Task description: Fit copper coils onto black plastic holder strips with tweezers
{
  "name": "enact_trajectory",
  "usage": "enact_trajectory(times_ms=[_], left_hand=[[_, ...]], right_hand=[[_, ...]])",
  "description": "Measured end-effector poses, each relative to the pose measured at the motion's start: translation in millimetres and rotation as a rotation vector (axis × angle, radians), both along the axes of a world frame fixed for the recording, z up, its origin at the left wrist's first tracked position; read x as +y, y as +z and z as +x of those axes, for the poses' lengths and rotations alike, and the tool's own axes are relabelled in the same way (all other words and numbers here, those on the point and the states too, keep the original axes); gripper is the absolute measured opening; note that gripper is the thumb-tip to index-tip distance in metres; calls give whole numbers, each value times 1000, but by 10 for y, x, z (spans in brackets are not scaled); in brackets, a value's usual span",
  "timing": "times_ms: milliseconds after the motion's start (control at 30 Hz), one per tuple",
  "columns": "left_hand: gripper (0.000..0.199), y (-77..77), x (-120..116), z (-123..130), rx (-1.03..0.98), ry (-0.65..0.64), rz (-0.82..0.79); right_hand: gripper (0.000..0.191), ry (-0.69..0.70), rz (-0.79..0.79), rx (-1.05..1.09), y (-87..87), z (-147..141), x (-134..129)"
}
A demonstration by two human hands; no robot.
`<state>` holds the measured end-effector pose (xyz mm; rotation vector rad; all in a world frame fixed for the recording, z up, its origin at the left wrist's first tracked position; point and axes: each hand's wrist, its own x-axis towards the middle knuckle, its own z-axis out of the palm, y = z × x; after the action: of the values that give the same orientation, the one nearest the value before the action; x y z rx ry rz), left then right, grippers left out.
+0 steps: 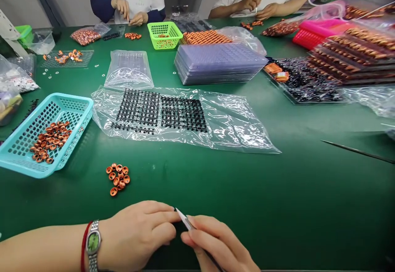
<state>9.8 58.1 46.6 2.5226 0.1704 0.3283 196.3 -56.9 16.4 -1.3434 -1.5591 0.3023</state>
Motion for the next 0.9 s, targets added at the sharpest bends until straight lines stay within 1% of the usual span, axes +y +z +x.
enact_trajectory(times_ms=[67, 167, 267, 333, 367, 433, 500, 533, 567, 633, 667, 700, 833, 900], left_hand=[[12, 7, 17, -19, 1, 6, 17], [13, 74, 65, -83, 12, 28, 36], [11, 216, 78, -177, 1, 63, 45], [11, 319, 20, -232, -50, 117, -8], [12, 359, -31, -250, -79, 176, -77], [13, 399, -161, -261, -104, 376, -289], [12, 376, -290, -243, -63, 601, -555], [10, 345, -341, -230, -36, 691, -693], [8, 308, -382, -218, -21, 753, -829], [10, 233, -432, -201, -42, 826, -1052], [13, 203, -446, -196, -66, 856, -1118], [16, 182, -455, -192, -87, 879, -1146], [16, 162, -481, -172, -109, 930, -1110], [16, 161, -498, -157, -110, 939, -1130]], right_hand=[[27, -75, -18, 81, 13, 23, 19], [12, -176, -123, 275, 61, 55, 59], [14, -219, -218, 397, 112, 46, 83], [17, -225, -246, 445, 129, 6, 86], [17, -212, -246, 482, 129, -25, 85], [14, -151, -215, 587, 117, -102, 82], [11, -57, -150, 707, 94, -194, 80], [11, -9, -115, 757, 82, -241, 80], [10, 35, -87, 799, 73, -286, 80], [9, 100, -61, 840, 63, -362, 79], [9, 122, -63, 834, 62, -389, 78], [9, 139, -67, 810, 63, -409, 76], [11, 145, -73, 680, 59, -424, 66], [12, 131, -73, 656, 45, -413, 60]])
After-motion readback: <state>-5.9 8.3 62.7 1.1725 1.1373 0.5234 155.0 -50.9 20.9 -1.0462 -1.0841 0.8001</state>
